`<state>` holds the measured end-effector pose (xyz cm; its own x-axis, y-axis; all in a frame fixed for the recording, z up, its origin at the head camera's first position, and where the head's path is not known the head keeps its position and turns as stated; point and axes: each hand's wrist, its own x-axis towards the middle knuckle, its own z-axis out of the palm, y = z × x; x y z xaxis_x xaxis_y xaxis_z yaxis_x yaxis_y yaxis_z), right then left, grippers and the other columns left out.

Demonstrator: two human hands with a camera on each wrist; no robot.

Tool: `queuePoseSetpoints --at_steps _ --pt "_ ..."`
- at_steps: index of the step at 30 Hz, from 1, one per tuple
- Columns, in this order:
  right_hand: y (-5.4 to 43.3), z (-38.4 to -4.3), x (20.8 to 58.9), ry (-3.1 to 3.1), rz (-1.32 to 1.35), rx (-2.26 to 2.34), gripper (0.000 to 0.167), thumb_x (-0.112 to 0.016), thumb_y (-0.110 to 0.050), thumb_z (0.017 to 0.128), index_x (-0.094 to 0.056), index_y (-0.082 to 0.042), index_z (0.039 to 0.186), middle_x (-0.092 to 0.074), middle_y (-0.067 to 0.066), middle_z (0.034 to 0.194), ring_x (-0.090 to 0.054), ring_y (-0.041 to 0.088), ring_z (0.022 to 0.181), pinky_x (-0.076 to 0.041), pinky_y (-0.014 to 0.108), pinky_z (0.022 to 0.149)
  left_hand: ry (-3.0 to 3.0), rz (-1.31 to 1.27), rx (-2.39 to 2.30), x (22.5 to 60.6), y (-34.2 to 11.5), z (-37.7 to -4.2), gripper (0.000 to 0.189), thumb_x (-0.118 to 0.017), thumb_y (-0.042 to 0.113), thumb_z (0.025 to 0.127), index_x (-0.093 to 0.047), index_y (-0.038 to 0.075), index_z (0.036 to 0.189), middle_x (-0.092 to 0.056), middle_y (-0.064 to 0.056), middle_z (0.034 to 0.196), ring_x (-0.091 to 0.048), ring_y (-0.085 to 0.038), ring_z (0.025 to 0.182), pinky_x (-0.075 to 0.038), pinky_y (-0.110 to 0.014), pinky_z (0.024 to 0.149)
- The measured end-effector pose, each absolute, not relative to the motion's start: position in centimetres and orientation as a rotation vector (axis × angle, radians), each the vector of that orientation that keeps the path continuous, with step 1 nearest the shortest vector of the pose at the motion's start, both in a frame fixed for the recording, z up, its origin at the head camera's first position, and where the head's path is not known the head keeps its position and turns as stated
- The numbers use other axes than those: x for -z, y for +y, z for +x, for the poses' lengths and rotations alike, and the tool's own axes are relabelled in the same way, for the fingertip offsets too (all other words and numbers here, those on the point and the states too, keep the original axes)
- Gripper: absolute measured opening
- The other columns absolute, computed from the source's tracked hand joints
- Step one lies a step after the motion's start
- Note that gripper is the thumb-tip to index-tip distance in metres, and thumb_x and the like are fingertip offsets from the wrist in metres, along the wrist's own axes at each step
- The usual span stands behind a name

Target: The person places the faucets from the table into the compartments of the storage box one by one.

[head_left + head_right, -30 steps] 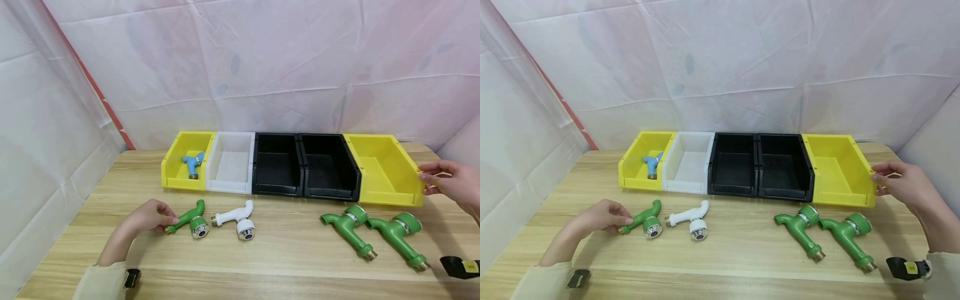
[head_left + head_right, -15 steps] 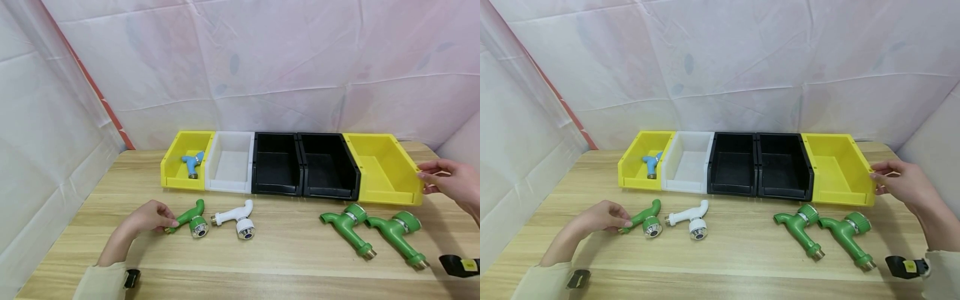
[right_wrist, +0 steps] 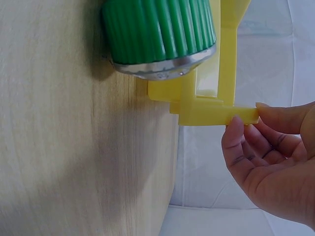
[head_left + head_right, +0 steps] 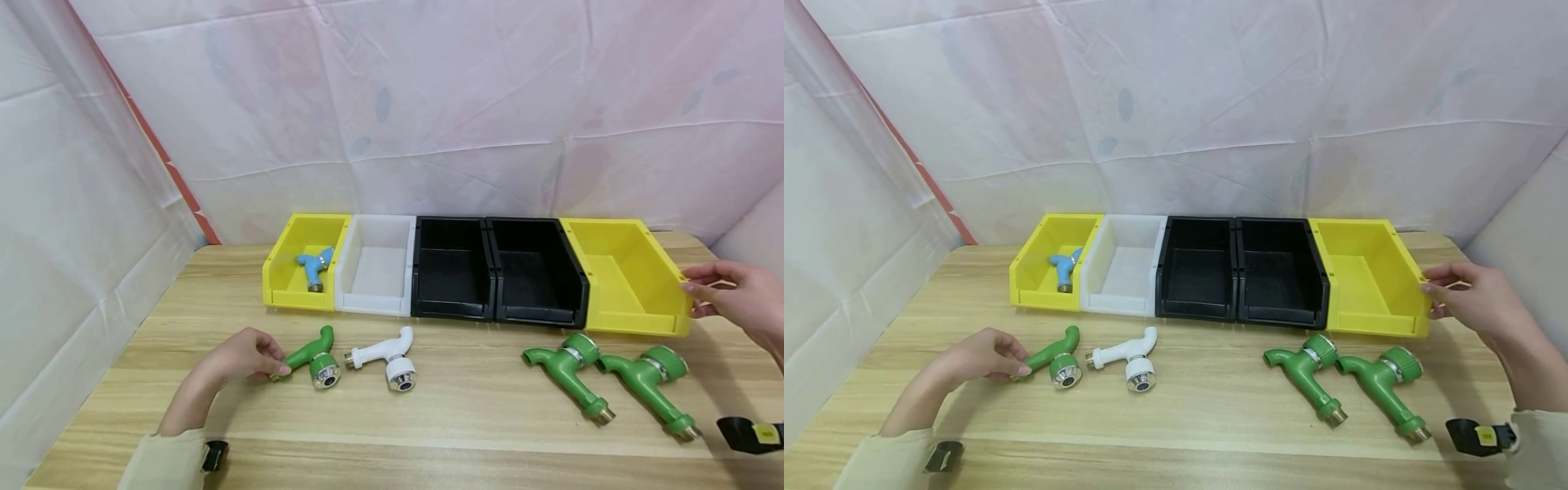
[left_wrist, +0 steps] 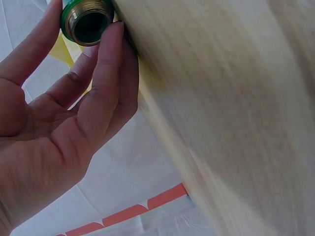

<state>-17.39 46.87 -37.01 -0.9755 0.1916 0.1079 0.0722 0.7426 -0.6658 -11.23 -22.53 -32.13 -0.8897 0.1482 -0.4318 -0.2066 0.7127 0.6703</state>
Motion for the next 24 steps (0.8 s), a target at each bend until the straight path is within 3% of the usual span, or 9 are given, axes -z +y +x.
queuePoseSetpoints --at_steps 1,5,8,9,12,13,16,20,24 --pt "46.5 -17.2 36.6 -2.785 -0.21 -1.057 0.02 -0.049 -0.021 0.094 -0.053 -0.007 0.108 -0.052 0.004 0.092 -0.055 0.006 0.06 -0.053 0.03 0.051 2.46 -0.043 -1.035 32.1 -22.5 -11.2 0.019 -0.074 0.008 0.075 -0.06 -0.003 0.083 -0.057 -0.005 0.073 -0.052 -0.015 0.065 -0.049 -0.029 0.06" --pt "47.4 -17.5 37.4 -2.758 -0.181 -1.066 0.012 -0.051 -0.033 0.092 -0.052 -0.024 0.099 -0.051 -0.009 0.085 -0.056 0.005 0.06 -0.052 0.027 0.049 2.458 -0.041 -1.028 32.2 -22.5 -11.2 0.019 -0.074 0.008 0.075 -0.061 -0.003 0.085 -0.057 -0.005 0.072 -0.052 -0.015 0.065 -0.048 -0.029 0.059" --pt "45.5 -16.6 35.7 -2.767 -0.181 -1.097 0.016 -0.05 -0.025 0.094 -0.055 -0.015 0.105 -0.051 0.003 0.09 -0.054 0.003 0.058 -0.051 0.027 0.047 2.447 -0.037 -1.036 32.2 -22.5 -11.1 0.019 -0.074 0.007 0.076 -0.062 -0.003 0.085 -0.057 -0.005 0.072 -0.053 -0.015 0.065 -0.048 -0.03 0.059" --pt "45.0 -16.5 35.2 -2.781 -0.195 -1.095 0.019 -0.049 -0.016 0.095 -0.053 -0.005 0.109 -0.05 0.011 0.093 -0.054 0.004 0.058 -0.051 0.028 0.048 2.444 -0.035 -1.04 32.3 -22.5 -11.1 0.018 -0.073 0.007 0.076 -0.062 -0.004 0.085 -0.058 -0.005 0.072 -0.053 -0.015 0.065 -0.048 -0.03 0.059" --pt "44.4 -16.2 34.7 -2.772 -0.219 -1.108 0.018 -0.05 -0.013 0.094 -0.054 -0.002 0.107 -0.05 0.013 0.091 -0.053 0.005 0.057 -0.052 0.029 0.049 2.433 -0.02 -1.056 32.3 -22.5 -11.1 0.016 -0.073 0.005 0.076 -0.063 -0.004 0.085 -0.058 -0.004 0.071 -0.053 -0.015 0.065 -0.049 -0.029 0.059" --pt "44.7 -16.3 35.0 -2.764 -0.22 -1.092 0.013 -0.05 -0.019 0.093 -0.056 -0.012 0.102 -0.052 0.006 0.088 -0.054 0.004 0.057 -0.052 0.03 0.049 2.433 -0.02 -1.058 32.4 -22.5 -11.1 0.016 -0.072 0.005 0.076 -0.063 -0.004 0.085 -0.058 -0.004 0.071 -0.053 -0.014 0.065 -0.049 -0.029 0.059" --pt "44.8 -16.3 35.2 -2.724 -0.223 -1.125 0.006 -0.053 -0.022 0.092 -0.056 -0.019 0.096 -0.051 -0.001 0.082 -0.054 0.004 0.056 -0.052 0.029 0.047 2.428 -0.004 -1.065 32.4 -22.6 -11.1 0.015 -0.072 0.004 0.076 -0.063 -0.004 0.085 -0.058 -0.004 0.071 -0.054 -0.015 0.065 -0.049 -0.03 0.059" --pt "43.3 -15.9 34.0 -2.751 -0.225 -1.14 0.019 -0.05 -0.003 0.093 -0.05 0.01 0.106 -0.048 0.014 0.085 -0.052 0.004 0.055 -0.051 0.025 0.048 2.427 -0.012 -1.068 32.3 -22.5 -11.0 0.014 -0.072 0.004 0.076 -0.062 -0.004 0.084 -0.057 -0.004 0.072 -0.054 -0.015 0.065 -0.049 -0.03 0.059" --pt "43.5 -16.0 34.3 -2.756 -0.242 -1.109 0.015 -0.049 -0.006 0.094 -0.052 0.003 0.105 -0.049 0.01 0.084 -0.053 0.004 0.056 -0.051 0.028 0.048 2.423 -0.029 -1.077 32.4 -22.5 -10.9 0.012 -0.071 0.003 0.076 -0.062 -0.003 0.082 -0.057 -0.005 0.072 -0.054 -0.014 0.064 -0.05 -0.03 0.059"
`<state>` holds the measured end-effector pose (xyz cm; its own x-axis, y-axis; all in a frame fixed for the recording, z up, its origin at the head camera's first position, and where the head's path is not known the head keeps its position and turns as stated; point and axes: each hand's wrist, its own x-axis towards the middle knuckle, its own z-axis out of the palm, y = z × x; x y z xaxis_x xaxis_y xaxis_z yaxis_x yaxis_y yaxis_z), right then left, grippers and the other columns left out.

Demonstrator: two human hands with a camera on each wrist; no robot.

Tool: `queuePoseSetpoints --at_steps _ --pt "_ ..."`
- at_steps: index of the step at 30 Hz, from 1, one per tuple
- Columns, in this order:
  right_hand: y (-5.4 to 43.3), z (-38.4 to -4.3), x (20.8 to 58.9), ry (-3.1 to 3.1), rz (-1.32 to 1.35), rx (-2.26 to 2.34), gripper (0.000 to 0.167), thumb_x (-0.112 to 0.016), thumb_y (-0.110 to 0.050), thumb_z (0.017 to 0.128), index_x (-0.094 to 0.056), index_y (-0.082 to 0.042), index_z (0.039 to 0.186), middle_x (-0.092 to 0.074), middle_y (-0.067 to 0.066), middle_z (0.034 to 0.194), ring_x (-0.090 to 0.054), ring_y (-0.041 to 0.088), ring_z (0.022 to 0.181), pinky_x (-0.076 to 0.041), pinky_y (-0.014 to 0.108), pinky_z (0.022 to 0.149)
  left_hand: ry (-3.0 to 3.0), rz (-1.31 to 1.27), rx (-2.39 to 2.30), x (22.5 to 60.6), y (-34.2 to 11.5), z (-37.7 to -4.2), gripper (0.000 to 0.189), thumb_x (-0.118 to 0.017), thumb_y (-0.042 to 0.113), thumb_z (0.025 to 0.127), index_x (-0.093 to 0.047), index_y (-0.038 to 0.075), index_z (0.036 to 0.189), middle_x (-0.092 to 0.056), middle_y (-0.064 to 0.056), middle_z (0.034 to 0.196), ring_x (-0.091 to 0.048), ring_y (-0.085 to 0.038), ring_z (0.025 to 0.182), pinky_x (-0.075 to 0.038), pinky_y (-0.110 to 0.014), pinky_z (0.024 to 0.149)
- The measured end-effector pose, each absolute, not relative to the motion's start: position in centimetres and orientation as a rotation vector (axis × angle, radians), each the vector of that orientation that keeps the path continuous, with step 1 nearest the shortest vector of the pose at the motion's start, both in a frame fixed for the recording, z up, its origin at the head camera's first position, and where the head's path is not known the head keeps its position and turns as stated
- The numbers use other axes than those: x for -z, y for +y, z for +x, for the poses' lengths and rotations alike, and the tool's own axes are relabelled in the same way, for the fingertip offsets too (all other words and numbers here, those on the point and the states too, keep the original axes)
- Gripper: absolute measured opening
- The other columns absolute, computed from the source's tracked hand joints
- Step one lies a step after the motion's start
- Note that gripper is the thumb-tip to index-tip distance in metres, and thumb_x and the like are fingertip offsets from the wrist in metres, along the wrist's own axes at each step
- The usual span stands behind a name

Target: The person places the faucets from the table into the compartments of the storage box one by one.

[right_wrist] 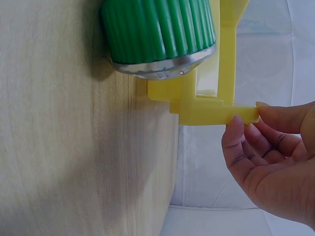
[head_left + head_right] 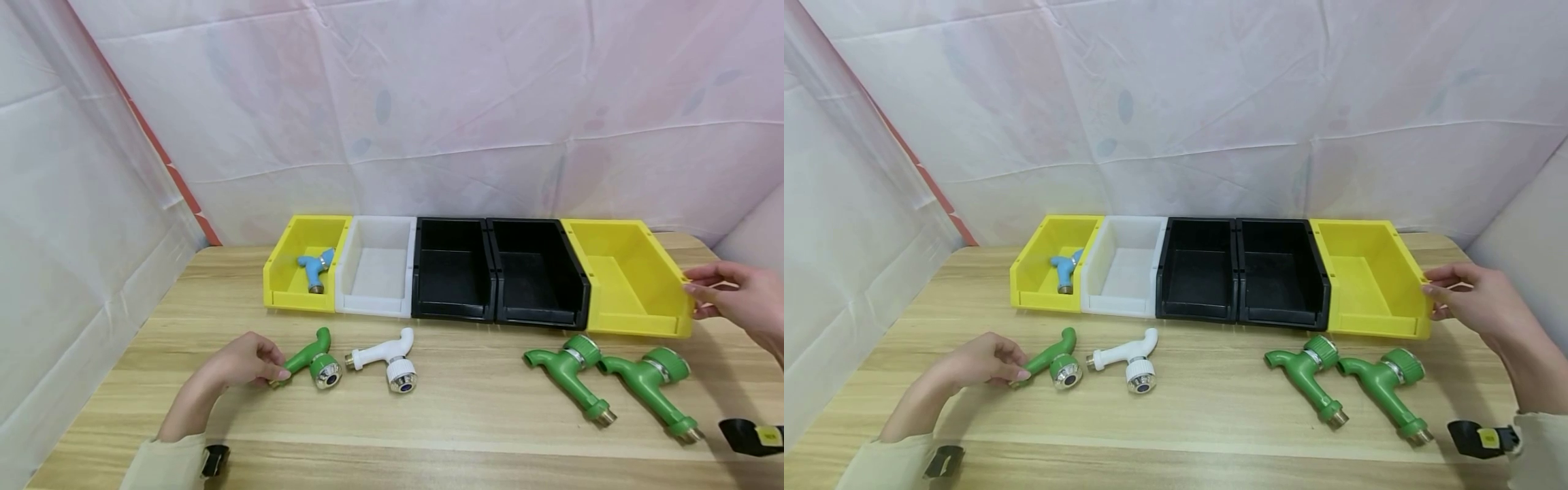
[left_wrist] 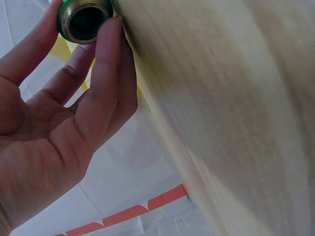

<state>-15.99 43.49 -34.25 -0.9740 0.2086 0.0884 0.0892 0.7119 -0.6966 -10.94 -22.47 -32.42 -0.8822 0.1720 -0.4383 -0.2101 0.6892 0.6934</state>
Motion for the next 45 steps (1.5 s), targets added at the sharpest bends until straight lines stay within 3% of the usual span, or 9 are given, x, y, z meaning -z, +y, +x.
queuePoseSetpoints --at_steps 5,9,14,17,25,30,35,38,45 --pt "46.7 -17.2 36.7 -2.74 -0.212 -1.089 0.005 -0.052 -0.028 0.091 -0.052 -0.026 0.096 -0.051 -0.004 0.082 -0.056 0.007 0.059 -0.052 0.032 0.047 2.415 0.006 -1.093 32.5 -22.6 -11.0 0.011 -0.07 0.002 0.078 -0.061 -0.004 0.081 -0.057 -0.005 0.072 -0.055 -0.014 0.063 -0.051 -0.031 0.058" --pt "47.8 -17.7 37.6 -2.743 -0.19 -1.13 0.011 -0.052 -0.02 0.093 -0.054 -0.016 0.104 -0.051 0.003 0.087 -0.056 0.009 0.06 -0.052 0.028 0.048 2.425 0.032 -1.098 32.4 -22.7 -10.9 0.012 -0.069 0.002 0.079 -0.061 -0.005 0.082 -0.057 -0.005 0.071 -0.055 -0.014 0.062 -0.051 -0.031 0.057" --pt "47.4 -17.4 37.3 -2.739 -0.191 -1.117 0.005 -0.052 -0.024 0.093 -0.053 -0.022 0.097 -0.05 -0.004 0.082 -0.056 0.007 0.06 -0.052 0.028 0.047 2.436 0.033 -1.106 32.3 -22.7 -10.9 0.012 -0.069 0.003 0.079 -0.061 -0.006 0.083 -0.058 -0.005 0.071 -0.055 -0.013 0.062 -0.05 -0.031 0.057" --pt "46.8 -17.2 36.7 -2.762 -0.202 -1.134 0.016 -0.051 -0.017 0.094 -0.053 -0.007 0.106 -0.05 0.007 0.089 -0.055 0.008 0.06 -0.052 0.03 0.048 2.437 0.016 -1.115 32.3 -22.6 -10.8 0.011 -0.069 0.002 0.079 -0.061 -0.006 0.083 -0.058 -0.005 0.072 -0.055 -0.013 0.063 -0.051 -0.03 0.058" --pt "45.9 -16.8 36.3 -2.747 -0.203 -1.137 0.009 -0.052 -0.02 0.093 -0.052 -0.012 0.098 -0.05 -0.004 0.083 -0.055 0.006 0.059 -0.051 0.028 0.047 2.446 0.01 -1.142 32.0 -22.3 -10.7 0.01 -0.067 0.002 0.08 -0.062 -0.006 0.084 -0.058 -0.007 0.074 -0.056 -0.015 0.067 -0.052 -0.032 0.061" --pt "43.7 -15.7 34.2 -2.771 -0.189 -1.16 0.02 -0.048 -0.005 0.094 -0.05 0.008 0.109 -0.048 0.018 0.089 -0.052 0.005 0.056 -0.051 0.026 0.048 2.472 -0.006 -1.147 31.8 -22.2 -10.7 0.012 -0.067 0.003 0.081 -0.062 -0.007 0.086 -0.057 -0.007 0.075 -0.056 -0.016 0.069 -0.053 -0.034 0.062" --pt "45.4 -16.4 35.7 -2.728 -0.175 -1.169 0.008 -0.052 -0.022 0.093 -0.055 -0.018 0.098 -0.051 0.0 0.083 -0.054 0.004 0.058 -0.051 0.028 0.047 2.492 -0.023 -1.134 31.5 -22.2 -10.7 0.013 -0.067 0.004 0.082 -0.062 -0.007 0.088 -0.057 -0.008 0.077 -0.055 -0.016 0.069 -0.052 -0.034 0.063" --pt "47.6 -17.6 37.6 -2.735 -0.188 -1.133 0.009 -0.053 -0.025 0.092 -0.053 -0.021 0.099 -0.051 -0.005 0.084 -0.056 0.006 0.06 -0.052 0.03 0.049 2.505 -0.017 -1.122 31.4 -22.1 -10.8 0.014 -0.067 0.005 0.082 -0.062 -0.006 0.088 -0.056 -0.007 0.077 -0.055 -0.016 0.069 -0.051 -0.033 0.062" --pt "44.8 -16.6 35.5 -2.788 -0.184 -1.068 0.023 -0.048 -0.01 0.095 -0.047 0.007 0.11 -0.049 0.008 0.088 -0.053 0.003 0.059 -0.053 0.027 0.051 2.489 -0.001 -1.165 31.4 -22.0 -10.7 0.015 -0.067 0.005 0.082 -0.062 -0.007 0.088 -0.057 -0.008 0.077 -0.057 -0.016 0.069 -0.052 -0.034 0.064"
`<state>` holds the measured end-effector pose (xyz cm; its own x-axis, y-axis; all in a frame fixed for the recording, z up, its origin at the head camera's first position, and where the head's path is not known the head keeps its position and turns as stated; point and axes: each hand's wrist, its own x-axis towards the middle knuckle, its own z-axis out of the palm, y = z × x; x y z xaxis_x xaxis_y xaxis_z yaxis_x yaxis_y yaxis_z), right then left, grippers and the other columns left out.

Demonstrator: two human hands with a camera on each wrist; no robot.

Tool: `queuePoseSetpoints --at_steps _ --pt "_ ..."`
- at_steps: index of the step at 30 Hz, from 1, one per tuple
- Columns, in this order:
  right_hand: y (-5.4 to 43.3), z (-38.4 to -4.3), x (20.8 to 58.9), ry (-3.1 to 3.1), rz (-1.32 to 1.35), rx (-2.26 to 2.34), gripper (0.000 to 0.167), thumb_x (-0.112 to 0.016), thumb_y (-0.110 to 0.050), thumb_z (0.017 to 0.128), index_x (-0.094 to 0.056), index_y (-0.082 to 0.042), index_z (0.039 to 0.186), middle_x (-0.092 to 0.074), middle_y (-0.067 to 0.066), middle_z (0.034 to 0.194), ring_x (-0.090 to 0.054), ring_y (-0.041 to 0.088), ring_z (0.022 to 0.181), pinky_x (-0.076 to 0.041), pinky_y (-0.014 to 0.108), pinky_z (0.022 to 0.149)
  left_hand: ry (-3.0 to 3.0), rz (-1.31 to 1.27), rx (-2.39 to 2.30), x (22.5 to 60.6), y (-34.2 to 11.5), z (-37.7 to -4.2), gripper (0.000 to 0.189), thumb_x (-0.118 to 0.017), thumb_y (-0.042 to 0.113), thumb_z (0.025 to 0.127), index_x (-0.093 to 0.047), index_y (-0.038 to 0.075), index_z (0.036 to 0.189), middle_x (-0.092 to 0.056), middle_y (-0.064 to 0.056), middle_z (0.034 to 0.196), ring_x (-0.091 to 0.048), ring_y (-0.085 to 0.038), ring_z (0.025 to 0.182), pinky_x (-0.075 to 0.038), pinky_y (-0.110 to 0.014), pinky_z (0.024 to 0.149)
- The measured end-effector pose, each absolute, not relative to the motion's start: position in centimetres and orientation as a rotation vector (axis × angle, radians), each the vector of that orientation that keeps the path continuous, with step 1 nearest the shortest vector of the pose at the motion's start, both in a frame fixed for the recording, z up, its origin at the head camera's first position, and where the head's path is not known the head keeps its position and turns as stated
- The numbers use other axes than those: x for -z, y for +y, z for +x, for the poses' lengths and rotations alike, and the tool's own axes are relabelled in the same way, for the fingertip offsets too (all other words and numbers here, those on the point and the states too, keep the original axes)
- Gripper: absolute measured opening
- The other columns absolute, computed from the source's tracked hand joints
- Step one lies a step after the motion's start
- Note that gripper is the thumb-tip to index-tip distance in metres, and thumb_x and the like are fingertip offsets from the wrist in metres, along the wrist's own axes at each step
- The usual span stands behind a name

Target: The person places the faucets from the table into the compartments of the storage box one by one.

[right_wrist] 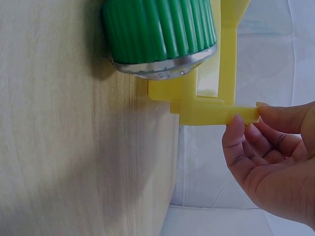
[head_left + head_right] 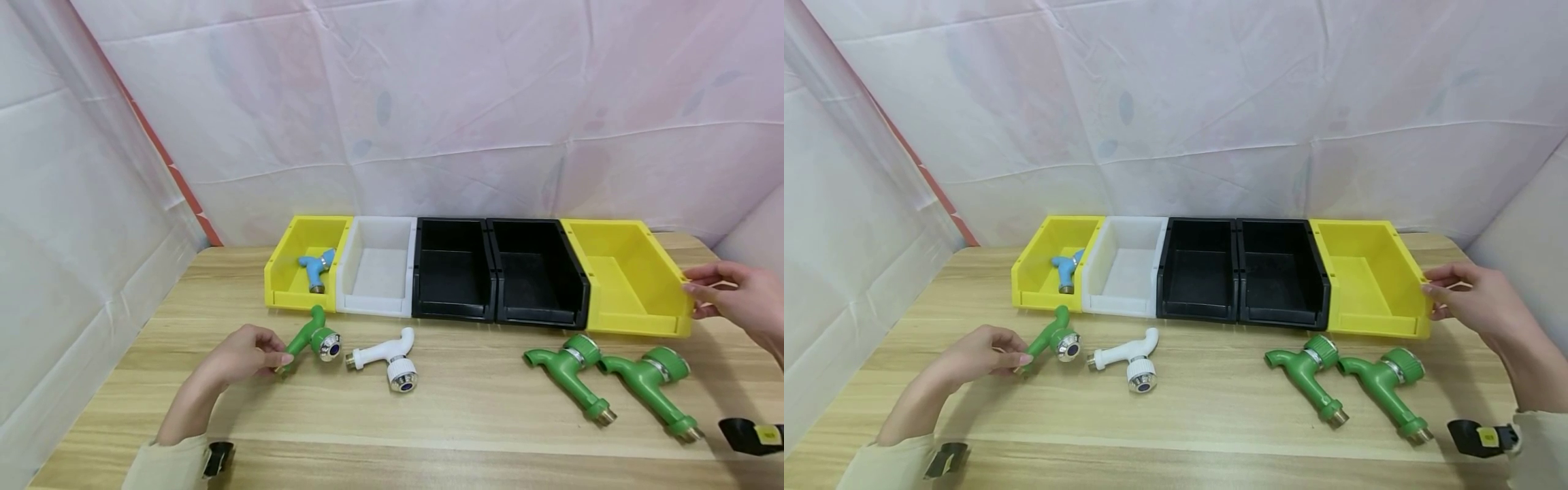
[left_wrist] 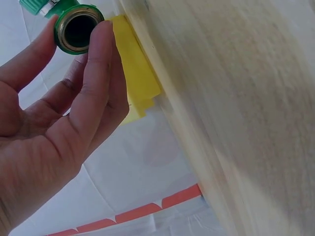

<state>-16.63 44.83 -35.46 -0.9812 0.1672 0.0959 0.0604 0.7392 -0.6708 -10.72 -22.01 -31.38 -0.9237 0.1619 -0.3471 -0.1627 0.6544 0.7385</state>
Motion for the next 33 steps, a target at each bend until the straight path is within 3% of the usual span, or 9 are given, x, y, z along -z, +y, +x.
queuePoseSetpoints --at_steps 4,7,10,14,19,24,27,30,33 --pt "43.3 -16.0 34.1 -2.771 -0.226 -1.129 0.02 -0.049 -0.004 0.093 -0.049 0.01 0.108 -0.048 0.016 0.089 -0.051 0.003 0.056 -0.051 0.026 0.048 2.478 -0.006 -1.196 31.4 -22.0 -10.7 0.014 -0.066 0.004 0.082 -0.061 -0.008 0.088 -0.057 -0.008 0.077 -0.058 -0.016 0.07 -0.053 -0.034 0.065" --pt "45.0 -16.7 35.5 -2.738 -0.226 -1.136 0.008 -0.053 -0.019 0.092 -0.054 -0.013 0.097 -0.052 -0.003 0.084 -0.054 0.004 0.058 -0.052 0.031 0.047 2.482 -0.005 -1.207 31.4 -22.0 -10.8 0.015 -0.067 0.005 0.082 -0.061 -0.008 0.088 -0.057 -0.009 0.078 -0.058 -0.016 0.07 -0.053 -0.034 0.065" --pt "45.9 -17.0 36.1 -2.75 -0.193 -1.109 0.011 -0.053 -0.024 0.092 -0.054 -0.015 0.1 -0.052 -0.005 0.085 -0.055 0.004 0.06 -0.052 0.033 0.048 2.49 -0.004 -1.204 31.4 -22.0 -10.9 0.016 -0.067 0.006 0.082 -0.062 -0.007 0.088 -0.058 -0.009 0.078 -0.058 -0.016 0.07 -0.053 -0.034 0.065" --pt "46.4 -17.4 36.6 -2.76 -0.211 -1.104 0.019 -0.051 -0.016 0.094 -0.052 -0.002 0.107 -0.051 0.006 0.091 -0.054 0.005 0.059 -0.052 0.029 0.048 2.491 -0.023 -1.203 31.2 -21.8 -10.9 0.015 -0.067 0.007 0.083 -0.062 -0.007 0.087 -0.057 -0.009 0.079 -0.058 -0.016 0.07 -0.053 -0.035 0.065" --pt "47.5 -17.9 37.9 -2.75 -0.199 -1.063 0.015 -0.051 -0.027 0.093 -0.05 -0.014 0.101 -0.048 -0.008 0.084 -0.056 0.005 0.061 -0.052 0.026 0.049 2.494 -0.031 -1.203 31.1 -21.4 -11.0 0.015 -0.066 0.008 0.083 -0.061 -0.006 0.087 -0.056 -0.01 0.081 -0.057 -0.016 0.071 -0.053 -0.034 0.065" --pt "44.6 -16.5 35.1 -2.761 -0.209 -1.145 0.022 -0.049 -0.007 0.094 -0.048 0.008 0.109 -0.049 0.012 0.087 -0.053 0.005 0.057 -0.051 0.027 0.047 2.481 -0.06 -1.219 31.0 -21.0 -11.1 0.014 -0.065 0.008 0.084 -0.061 -0.005 0.087 -0.055 -0.011 0.083 -0.057 -0.017 0.071 -0.053 -0.034 0.066" --pt "43.6 -16.0 34.2 -2.751 -0.2 -1.181 0.02 -0.048 -0.004 0.093 -0.049 0.01 0.108 -0.048 0.016 0.086 -0.052 0.003 0.056 -0.051 0.027 0.048 2.475 -0.058 -1.232 30.9 -20.9 -11.2 0.014 -0.065 0.008 0.085 -0.061 -0.005 0.087 -0.054 -0.011 0.084 -0.058 -0.017 0.071 -0.053 -0.034 0.066" --pt "44.6 -16.2 35.0 -2.735 -0.178 -1.166 0.011 -0.051 -0.018 0.093 -0.057 -0.012 0.101 -0.051 0.006 0.084 -0.054 0.003 0.058 -0.052 0.03 0.048 2.495 -0.034 -1.226 30.8 -20.8 -11.3 0.016 -0.065 0.01 0.085 -0.061 -0.005 0.086 -0.055 -0.011 0.083 -0.058 -0.019 0.07 -0.053 -0.034 0.065" --pt "45.0 -16.4 35.2 -2.73 -0.183 -1.19 0.013 -0.052 -0.021 0.093 -0.057 -0.014 0.102 -0.051 0.007 0.087 -0.054 0.004 0.059 -0.052 0.031 0.049 2.522 -0.029 -1.211 30.7 -20.6 -11.3 0.017 -0.066 0.012 0.085 -0.061 -0.004 0.085 -0.055 -0.011 0.081 -0.058 -0.019 0.068 -0.052 -0.034 0.064"
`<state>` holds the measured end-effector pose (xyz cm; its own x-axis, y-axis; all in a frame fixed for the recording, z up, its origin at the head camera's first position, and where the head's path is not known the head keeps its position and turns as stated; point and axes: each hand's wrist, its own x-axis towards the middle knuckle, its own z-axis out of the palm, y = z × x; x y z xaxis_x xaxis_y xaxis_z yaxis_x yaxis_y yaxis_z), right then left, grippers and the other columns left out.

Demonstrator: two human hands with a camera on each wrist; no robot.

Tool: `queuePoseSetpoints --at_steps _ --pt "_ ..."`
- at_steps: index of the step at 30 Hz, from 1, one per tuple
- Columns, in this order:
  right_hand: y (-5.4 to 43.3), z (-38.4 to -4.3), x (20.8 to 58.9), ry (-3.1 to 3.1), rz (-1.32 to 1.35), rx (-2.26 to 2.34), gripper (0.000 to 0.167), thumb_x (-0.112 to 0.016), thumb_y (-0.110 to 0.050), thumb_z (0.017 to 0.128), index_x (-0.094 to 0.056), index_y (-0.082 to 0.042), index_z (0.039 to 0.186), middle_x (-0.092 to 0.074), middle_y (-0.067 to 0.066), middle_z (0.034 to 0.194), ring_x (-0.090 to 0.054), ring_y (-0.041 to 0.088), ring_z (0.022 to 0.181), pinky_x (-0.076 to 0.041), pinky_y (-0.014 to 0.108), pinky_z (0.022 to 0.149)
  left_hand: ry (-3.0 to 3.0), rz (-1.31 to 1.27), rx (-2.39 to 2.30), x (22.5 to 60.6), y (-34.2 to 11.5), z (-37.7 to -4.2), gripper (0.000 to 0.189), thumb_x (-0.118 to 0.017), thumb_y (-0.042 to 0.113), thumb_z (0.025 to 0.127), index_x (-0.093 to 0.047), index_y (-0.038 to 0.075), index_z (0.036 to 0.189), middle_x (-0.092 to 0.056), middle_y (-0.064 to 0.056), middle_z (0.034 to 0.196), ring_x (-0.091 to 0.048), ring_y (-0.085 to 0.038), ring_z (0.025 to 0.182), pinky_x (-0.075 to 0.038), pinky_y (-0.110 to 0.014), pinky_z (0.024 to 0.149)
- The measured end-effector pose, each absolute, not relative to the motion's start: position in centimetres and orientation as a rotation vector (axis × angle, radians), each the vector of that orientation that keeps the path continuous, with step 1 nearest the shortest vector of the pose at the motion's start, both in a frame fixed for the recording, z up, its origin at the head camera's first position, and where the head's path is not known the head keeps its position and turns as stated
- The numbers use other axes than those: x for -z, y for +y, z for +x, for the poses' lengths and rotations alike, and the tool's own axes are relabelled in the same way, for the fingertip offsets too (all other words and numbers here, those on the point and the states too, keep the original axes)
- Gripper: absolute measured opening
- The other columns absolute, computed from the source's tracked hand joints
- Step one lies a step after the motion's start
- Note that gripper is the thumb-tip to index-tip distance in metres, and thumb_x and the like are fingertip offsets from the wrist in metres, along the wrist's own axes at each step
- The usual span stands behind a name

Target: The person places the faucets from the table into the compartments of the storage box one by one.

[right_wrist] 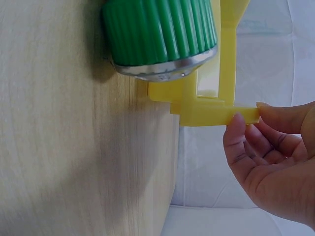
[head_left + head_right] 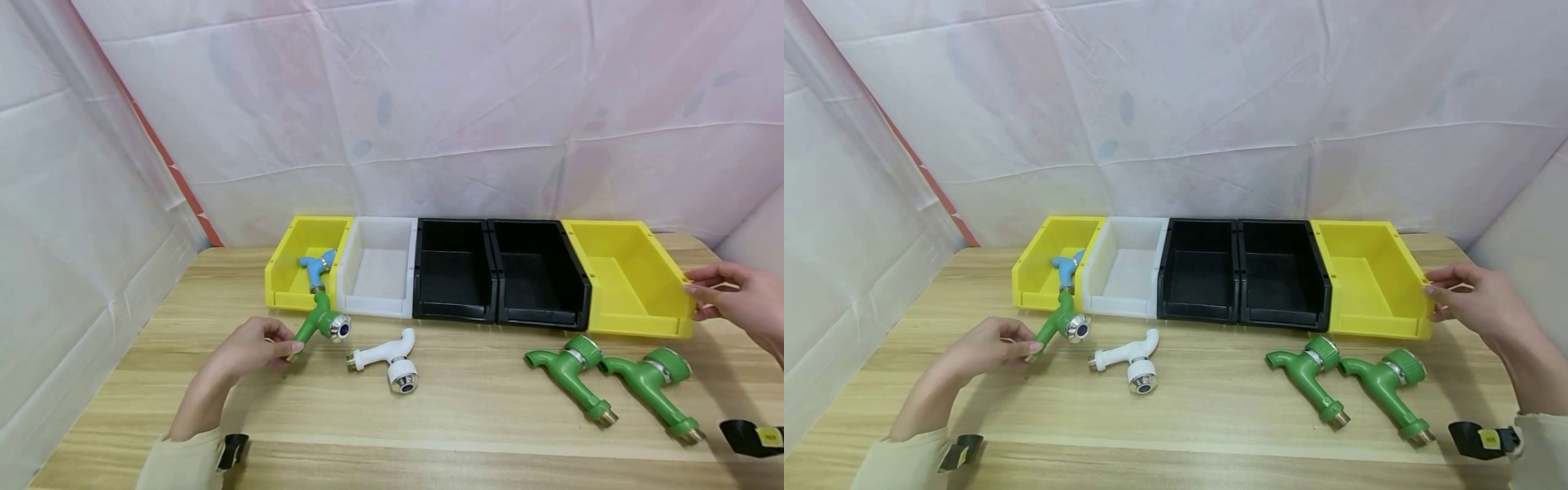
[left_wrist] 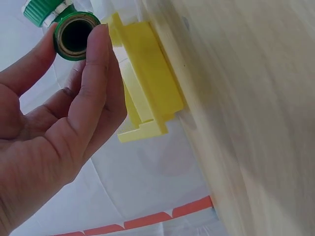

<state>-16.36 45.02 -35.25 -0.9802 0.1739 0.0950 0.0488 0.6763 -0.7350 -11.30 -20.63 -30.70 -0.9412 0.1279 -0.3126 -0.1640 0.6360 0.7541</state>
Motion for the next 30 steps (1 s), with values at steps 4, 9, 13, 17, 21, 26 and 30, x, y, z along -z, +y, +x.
queuePoseSetpoints --at_steps 4,9,13,17,21,26,30 --pt "43.0 -15.7 33.7 -2.784 -0.189 -1.131 0.025 -0.047 -0.005 0.094 -0.046 0.012 0.113 -0.049 0.005 0.082 -0.052 0.003 0.058 -0.052 0.028 0.05 2.533 -0.056 -1.217 30.5 -20.2 -11.5 0.016 -0.066 0.012 0.085 -0.061 -0.004 0.085 -0.055 -0.01 0.082 -0.059 -0.018 0.068 -0.052 -0.034 0.066" --pt "41.9 -15.1 32.9 -2.788 -0.188 -1.115 0.025 -0.046 -0.004 0.094 -0.045 0.014 0.112 -0.048 0.008 0.081 -0.051 0.001 0.057 -0.052 0.027 0.05 2.555 -0.013 -1.241 30.5 -19.8 -11.7 0.015 -0.066 0.01 0.084 -0.062 -0.004 0.084 -0.056 -0.01 0.081 -0.061 -0.021 0.069 -0.052 -0.035 0.066" --pt "42.5 -15.3 33.5 -2.768 -0.199 -1.126 0.02 -0.047 -0.009 0.095 -0.051 0.006 0.108 -0.048 0.012 0.086 -0.051 0.001 0.057 -0.052 0.028 0.05 2.567 0.018 -1.249 30.3 -19.6 -11.8 0.016 -0.067 0.011 0.083 -0.062 -0.005 0.084 -0.057 -0.01 0.08 -0.061 -0.021 0.068 -0.052 -0.036 0.065" --pt "42.0 -15.2 33.1 -2.805 -0.202 -1.083 0.028 -0.044 0.001 0.094 -0.038 0.019 0.115 -0.048 0.009 0.083 -0.05 0.0 0.059 -0.052 0.027 0.051 2.574 -0.004 -1.244 30.1 -19.4 -11.9 0.018 -0.067 0.012 0.083 -0.063 -0.005 0.086 -0.056 -0.01 0.08 -0.061 -0.021 0.067 -0.051 -0.035 0.066" --pt "41.2 -14.9 32.5 -2.811 -0.204 -1.061 0.028 -0.043 0.002 0.094 -0.038 0.019 0.115 -0.047 -0.001 0.078 -0.05 -0.001 0.058 -0.052 0.026 0.051 2.584 -0.037 -1.224 29.8 -19.3 -12.2 0.019 -0.067 0.013 0.084 -0.063 -0.005 0.086 -0.056 -0.011 0.081 -0.062 -0.021 0.068 -0.052 -0.035 0.068" --pt "41.1 -14.8 32.4 -2.813 -0.199 -1.065 0.028 -0.043 0.002 0.094 -0.038 0.02 0.115 -0.047 0.003 0.08 -0.05 -0.001 0.058 -0.052 0.026 0.051 2.593 -0.058 -1.229 29.4 -18.9 -12.5 0.018 -0.067 0.013 0.084 -0.062 -0.005 0.087 -0.056 -0.012 0.082 -0.062 -0.018 0.068 -0.053 -0.035 0.069" --pt "42.5 -15.4 33.5 -2.805 -0.2 -1.075 0.027 -0.045 -0.005 0.095 -0.043 0.013 0.115 -0.048 0.011 0.087 -0.051 0.001 0.059 -0.053 0.028 0.051 2.608 -0.039 -1.224 29.1 -18.7 -12.7 0.019 -0.067 0.013 0.084 -0.062 -0.005 0.086 -0.057 -0.012 0.082 -0.063 -0.02 0.068 -0.053 -0.036 0.069"
